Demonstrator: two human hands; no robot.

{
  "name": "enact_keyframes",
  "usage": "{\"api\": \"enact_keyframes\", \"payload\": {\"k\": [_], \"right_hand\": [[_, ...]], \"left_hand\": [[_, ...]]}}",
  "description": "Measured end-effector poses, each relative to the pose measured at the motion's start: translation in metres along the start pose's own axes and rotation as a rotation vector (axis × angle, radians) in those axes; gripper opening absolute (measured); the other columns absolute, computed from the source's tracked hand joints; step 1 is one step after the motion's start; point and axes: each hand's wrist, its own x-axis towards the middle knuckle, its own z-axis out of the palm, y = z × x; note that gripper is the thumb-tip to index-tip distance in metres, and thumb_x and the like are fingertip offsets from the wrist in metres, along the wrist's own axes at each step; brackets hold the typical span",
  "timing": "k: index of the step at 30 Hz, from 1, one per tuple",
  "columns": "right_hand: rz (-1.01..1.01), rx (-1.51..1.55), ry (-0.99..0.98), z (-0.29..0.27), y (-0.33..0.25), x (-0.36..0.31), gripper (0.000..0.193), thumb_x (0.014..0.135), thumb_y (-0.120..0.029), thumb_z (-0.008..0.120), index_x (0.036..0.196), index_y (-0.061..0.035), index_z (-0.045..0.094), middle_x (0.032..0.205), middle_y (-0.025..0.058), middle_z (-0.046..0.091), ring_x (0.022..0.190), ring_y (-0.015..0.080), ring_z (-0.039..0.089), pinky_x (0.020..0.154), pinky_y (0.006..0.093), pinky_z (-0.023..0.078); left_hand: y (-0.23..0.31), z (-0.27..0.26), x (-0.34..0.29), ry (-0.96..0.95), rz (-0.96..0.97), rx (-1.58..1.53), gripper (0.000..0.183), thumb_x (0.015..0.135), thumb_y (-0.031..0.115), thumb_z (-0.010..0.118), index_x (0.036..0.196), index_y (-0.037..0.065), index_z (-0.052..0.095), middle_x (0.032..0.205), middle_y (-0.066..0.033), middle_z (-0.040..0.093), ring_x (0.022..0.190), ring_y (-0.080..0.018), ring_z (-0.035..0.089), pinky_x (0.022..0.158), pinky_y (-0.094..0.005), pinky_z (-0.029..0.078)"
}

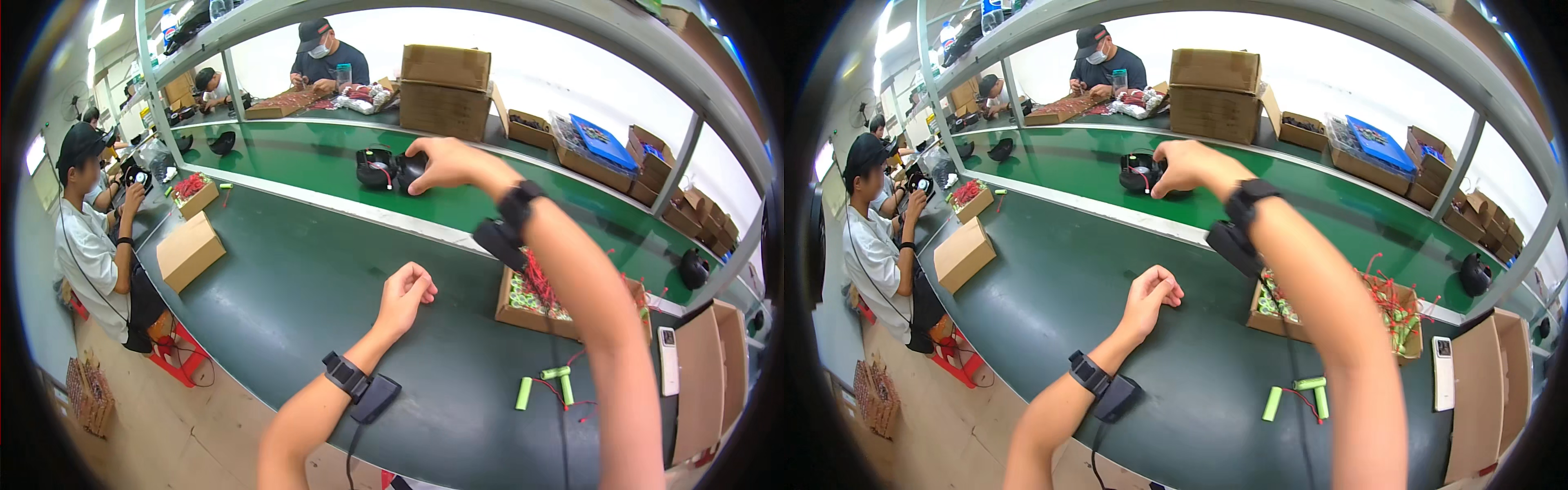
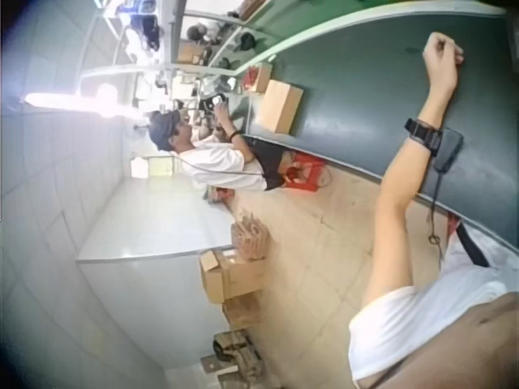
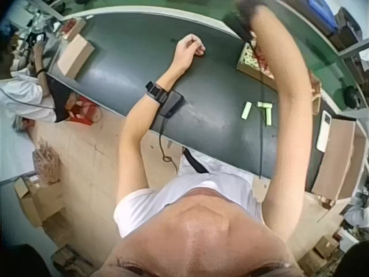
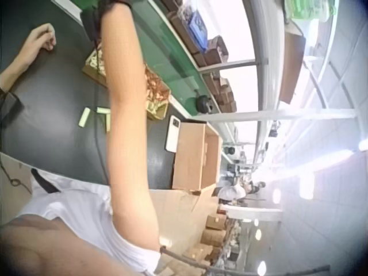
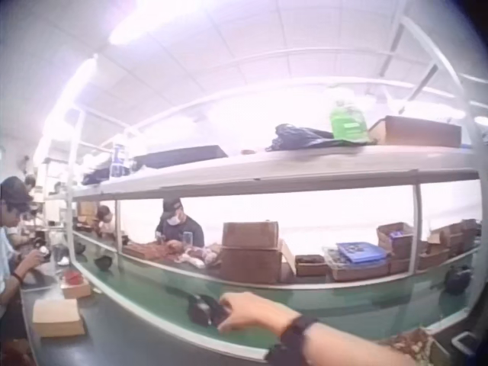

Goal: Assembling the internal components and outer casing of a small electronic device, possibly a wireless speaker or similar gadget.

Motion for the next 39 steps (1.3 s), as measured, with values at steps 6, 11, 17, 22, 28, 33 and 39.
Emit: {"api": "enact_keyframes", "payload": {"k": [6, 11, 17, 22, 28, 33, 39], "right_hand": [[0.17, -0.411, -0.022, 0.078, 0.015, 0.099, 0.081, 0.056, -0.023, 0.082, 0.129, -0.0183, 0.047, 0.112, 0.0113, 0.063, 0.108, 0.031, 0.058, 0.089, 0.0415, 0.046], [0.028, -0.641, 0.18, 0.137, 0.057, 0.105, 0.04, 0.081, -0.021, 0.059, 0.121, -0.0251, 0.051, 0.095, 0.0089, 0.068, 0.094, 0.0258, 0.063, 0.075, 0.0437, 0.045], [-0.258, -0.579, 0.474, 0.157, 0.07, 0.108, 0.012, 0.087, -0.022, 0.054, 0.098, -0.0191, 0.057, 0.062, 0.0093, 0.064, 0.055, 0.028, 0.064, 0.048, 0.0394, 0.046], [-0.162, -0.269, 0.403, 0.115, 0.057, 0.09, 0.021, 0.085, -0.035, 0.058, 0.094, -0.0168, 0.066, 0.078, 0.0126, 0.067, 0.077, 0.0327, 0.065, 0.065, 0.0436, 0.05], [-0.131, 0.04, 0.407, 0.042, 0.047, 0.019, 0.031, 0.086, -0.036, 0.057, 0.105, -0.0145, 0.068, 0.096, 0.0139, 0.068, 0.092, 0.0338, 0.062, 0.08, 0.0422, 0.047], [-0.233, 0.308, 0.486, -0.052, 0.053, -0.115, 0.037, 0.086, -0.036, 0.061, 0.107, -0.0063, 0.066, 0.092, 0.0109, 0.068, 0.085, 0.0214, 0.063, 0.077, 0.033, 0.047], [0.07, 0.423, 0.586, -0.095, 0.036, -0.321, 0.037, 0.092, -0.025, 0.058, 0.113, 0.0055, 0.058, 0.097, 0.0028, 0.062, 0.089, 0.0083, 0.055, 0.082, 0.0221, 0.044]], "left_hand": [[-0.005, -0.019, 0.007, 0.066, 0.118, 0.214, 0.011, 0.088, 0.009, 0.057, 0.08, 0.001, 0.053, 0.069, -0.003, 0.059, 0.061, -0.0063, 0.055, 0.057, -0.0212, 0.045], [0.004, -0.01, 0.007, 0.063, 0.182, 0.344, 0.013, 0.087, 0.009, 0.057, 0.077, 0.001, 0.052, 0.064, -0.0024, 0.059, 0.055, -0.0052, 0.054, 0.051, -0.02, 0.043], [0.002, -0.017, 0.006, 0.153, 0.164, 0.366, 0.016, 0.089, 0.009, 0.056, 0.075, 0.001, 0.054, 0.061, -0.0026, 0.059, 0.053, -0.0058, 0.055, 0.049, -0.02, 0.044], [-0.004, -0.022, 0.013, 0.396, 0.227, 0.293, 0.012, 0.092, 0.01, 0.051, 0.083, 0.002, 0.054, 0.074, -0.0048, 0.058, 0.062, -0.0095, 0.056, 0.056, -0.0226, 0.047], [0.019, -0.02, 0.006, 0.259, 0.397, 0.518, 0.015, 0.09, 0.015, 0.05, 0.093, 0.0, 0.055, 0.091, -0.0068, 0.057, 0.08, -0.0134, 0.054, 0.07, -0.0287, 0.045], [0.055, 0.055, -0.029, -0.456, 0.508, 0.541, 0.031, 0.074, 0.019, 0.062, 0.099, 0.0, 0.057, 0.103, -0.0138, 0.057, 0.094, -0.0264, 0.055, 0.082, -0.0342, 0.045], [0.051, 0.143, -0.077, -1.188, 0.778, 0.919, 0.058, 0.082, 0.047, 0.059, 0.134, 0.021, 0.049, 0.148, -0.0104, 0.032, 0.138, -0.0355, 0.025, 0.108, -0.053, 0.024]]}}
